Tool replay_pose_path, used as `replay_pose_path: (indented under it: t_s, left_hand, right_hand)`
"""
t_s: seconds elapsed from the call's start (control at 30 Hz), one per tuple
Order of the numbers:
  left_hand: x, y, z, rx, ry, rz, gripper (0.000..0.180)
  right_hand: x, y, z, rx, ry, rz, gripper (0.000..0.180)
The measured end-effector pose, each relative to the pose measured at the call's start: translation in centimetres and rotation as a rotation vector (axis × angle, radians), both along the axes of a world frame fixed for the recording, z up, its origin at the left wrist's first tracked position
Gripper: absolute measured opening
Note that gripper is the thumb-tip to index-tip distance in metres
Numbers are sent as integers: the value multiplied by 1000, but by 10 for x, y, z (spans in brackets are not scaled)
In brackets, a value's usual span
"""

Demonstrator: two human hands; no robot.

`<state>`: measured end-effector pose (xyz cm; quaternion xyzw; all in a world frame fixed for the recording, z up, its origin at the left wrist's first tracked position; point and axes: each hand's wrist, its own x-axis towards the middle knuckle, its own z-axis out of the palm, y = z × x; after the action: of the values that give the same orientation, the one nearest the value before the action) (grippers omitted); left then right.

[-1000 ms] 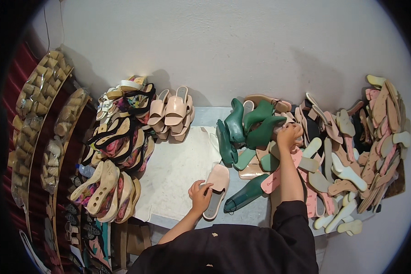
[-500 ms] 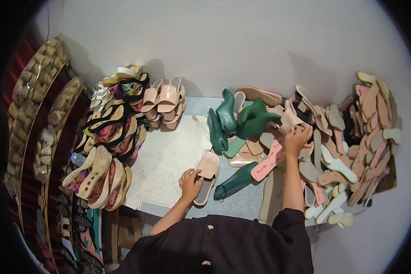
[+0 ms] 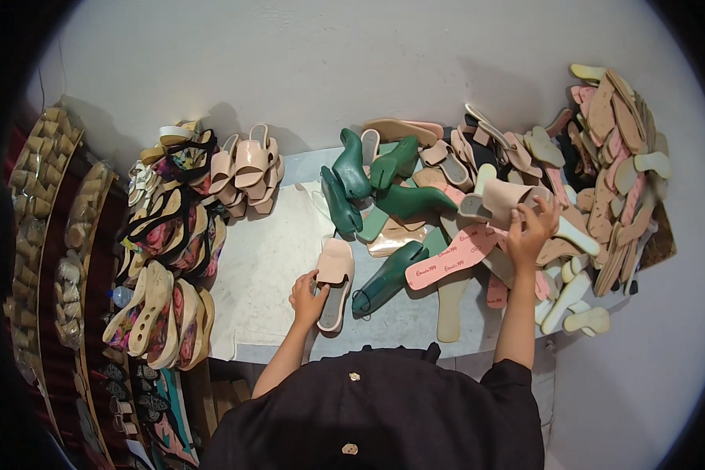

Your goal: Organize and pair shoe soles and uppers on a workstation.

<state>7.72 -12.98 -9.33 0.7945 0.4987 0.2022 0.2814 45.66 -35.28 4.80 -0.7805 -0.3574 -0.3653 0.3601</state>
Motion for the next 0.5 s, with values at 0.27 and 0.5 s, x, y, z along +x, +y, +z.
replay_pose_path:
  t_s: [0.27, 0.5]
  left_hand:
    - [1, 1, -10, -33, 6, 61, 63]
    - [-4, 6, -5, -13, 45, 57, 65]
  right_hand:
    - [5, -37, -4, 454, 622, 364, 16]
    - [-26, -14, -18, 209, 542, 528, 12]
